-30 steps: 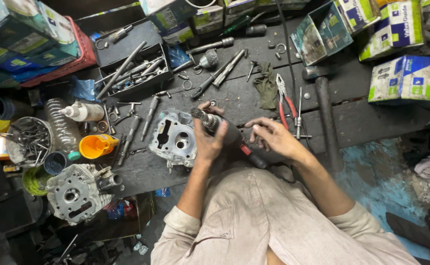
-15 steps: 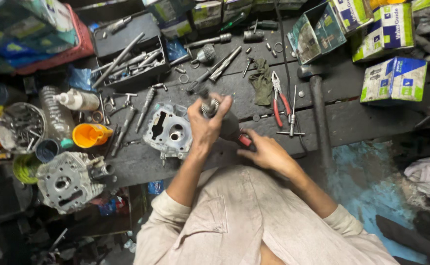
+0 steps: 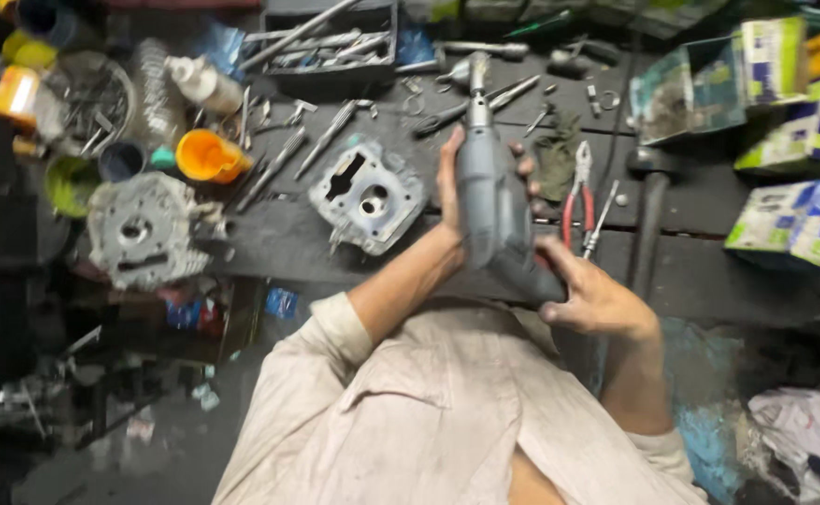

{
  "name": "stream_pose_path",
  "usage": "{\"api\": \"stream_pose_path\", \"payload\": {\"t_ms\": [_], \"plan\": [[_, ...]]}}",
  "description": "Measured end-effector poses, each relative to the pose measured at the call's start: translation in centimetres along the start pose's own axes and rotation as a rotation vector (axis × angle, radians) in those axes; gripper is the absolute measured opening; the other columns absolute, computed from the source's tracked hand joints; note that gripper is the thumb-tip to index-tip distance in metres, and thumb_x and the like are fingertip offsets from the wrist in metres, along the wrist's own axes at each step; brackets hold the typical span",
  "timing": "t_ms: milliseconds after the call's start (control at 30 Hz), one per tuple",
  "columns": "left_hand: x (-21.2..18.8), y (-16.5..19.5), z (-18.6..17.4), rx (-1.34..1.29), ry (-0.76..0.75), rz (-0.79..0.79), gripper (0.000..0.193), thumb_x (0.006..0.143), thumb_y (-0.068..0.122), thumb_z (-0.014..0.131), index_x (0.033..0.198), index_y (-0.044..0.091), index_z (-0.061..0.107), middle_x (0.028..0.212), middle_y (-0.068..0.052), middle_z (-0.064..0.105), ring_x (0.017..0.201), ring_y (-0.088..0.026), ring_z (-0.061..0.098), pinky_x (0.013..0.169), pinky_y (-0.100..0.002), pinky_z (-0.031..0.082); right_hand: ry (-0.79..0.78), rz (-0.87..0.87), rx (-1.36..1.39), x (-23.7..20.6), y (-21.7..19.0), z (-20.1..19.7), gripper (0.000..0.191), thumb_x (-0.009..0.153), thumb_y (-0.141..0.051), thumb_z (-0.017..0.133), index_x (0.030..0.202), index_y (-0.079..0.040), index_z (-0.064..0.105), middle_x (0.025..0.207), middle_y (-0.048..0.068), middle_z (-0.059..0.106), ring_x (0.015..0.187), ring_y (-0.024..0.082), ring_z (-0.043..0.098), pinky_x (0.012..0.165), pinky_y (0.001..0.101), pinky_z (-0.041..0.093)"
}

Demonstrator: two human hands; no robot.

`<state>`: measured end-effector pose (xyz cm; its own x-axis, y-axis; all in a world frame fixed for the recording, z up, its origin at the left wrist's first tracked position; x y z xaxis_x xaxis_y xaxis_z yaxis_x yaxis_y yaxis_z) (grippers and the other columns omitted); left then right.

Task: The person uses a handheld rotary tool with a wire brush to grind and clean the interior surfaces of a metal engine cylinder head. They reposition the part multiple times to access different areas and wipe the interior with a cloth at the end.

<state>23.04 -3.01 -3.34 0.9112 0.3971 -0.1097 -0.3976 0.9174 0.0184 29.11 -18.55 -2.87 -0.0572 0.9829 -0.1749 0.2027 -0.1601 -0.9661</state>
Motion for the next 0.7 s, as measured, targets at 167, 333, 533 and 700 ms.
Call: {"api": "stream_pose_path", "payload": {"t_ms": [167, 333, 533, 700], "plan": [[-0.7, 0.7, -4.7, 0.126, 0.388, 0.181, 0.079, 0.091, 0.077, 0.051, 0.120, 0.004, 0.056, 0.098, -0.015, 0.066, 0.086, -0.032, 0.070, 0.079, -0.050, 0.059, 0.592, 0.264, -0.226, 1.8, -2.6, 0.9, 0.094, 0.075, -0.023, 0.088, 0.155, -0.006, 0.041, 0.128, 0.010, 0.068, 0.121, 0.025, 0.066, 0.103, 0.0357, 0.051], [-2.6, 1.2, -2.3, 0.448, 0.167, 0.216, 0.083, 0.096, 0.067, 0.056, 0.143, -0.001, 0.049, 0.131, -0.018, 0.063, 0.123, -0.028, 0.060, 0.112, -0.046, 0.047, 0.517, -0.098, 0.117, 3.5, -3.1, 0.0, 0.093, 0.063, 0.001, 0.085, 0.148, 0.000, 0.047, 0.132, 0.016, 0.066, 0.119, 0.031, 0.068, 0.104, 0.0409, 0.057], [-7.8, 6.0, -0.5, 1.586, 0.188, 0.369, 0.063, 0.095, 0.044, 0.069, 0.138, 0.000, 0.057, 0.138, -0.016, 0.061, 0.129, -0.029, 0.060, 0.110, -0.044, 0.047, 0.438, -0.082, 0.580, 1.6, -0.2, -2.3, 0.083, 0.061, 0.010, 0.073, 0.141, 0.008, 0.052, 0.113, 0.023, 0.067, 0.094, 0.031, 0.071, 0.078, 0.0426, 0.063], [-17.4, 13.0, -1.7, 1.819, 0.785, 1.040, 0.053, 0.093, 0.028, 0.082, 0.137, 0.009, 0.058, 0.141, -0.014, 0.060, 0.135, -0.030, 0.054, 0.118, -0.044, 0.042, 0.459, -0.106, 0.559, -0.1, 0.5, -4.2, 0.069, 0.067, 0.007, 0.070, 0.133, 0.016, 0.055, 0.101, 0.026, 0.068, 0.071, 0.029, 0.068, 0.065, 0.0384, 0.059]]}}
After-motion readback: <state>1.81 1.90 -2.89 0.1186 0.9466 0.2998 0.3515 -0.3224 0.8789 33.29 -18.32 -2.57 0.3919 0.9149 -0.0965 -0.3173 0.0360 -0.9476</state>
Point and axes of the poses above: each hand's wrist, its own x-axis towards the middle knuckle, its own z-axis out of the palm, y = z × x, the point moved 8 cm from there along x, towards the middle knuckle
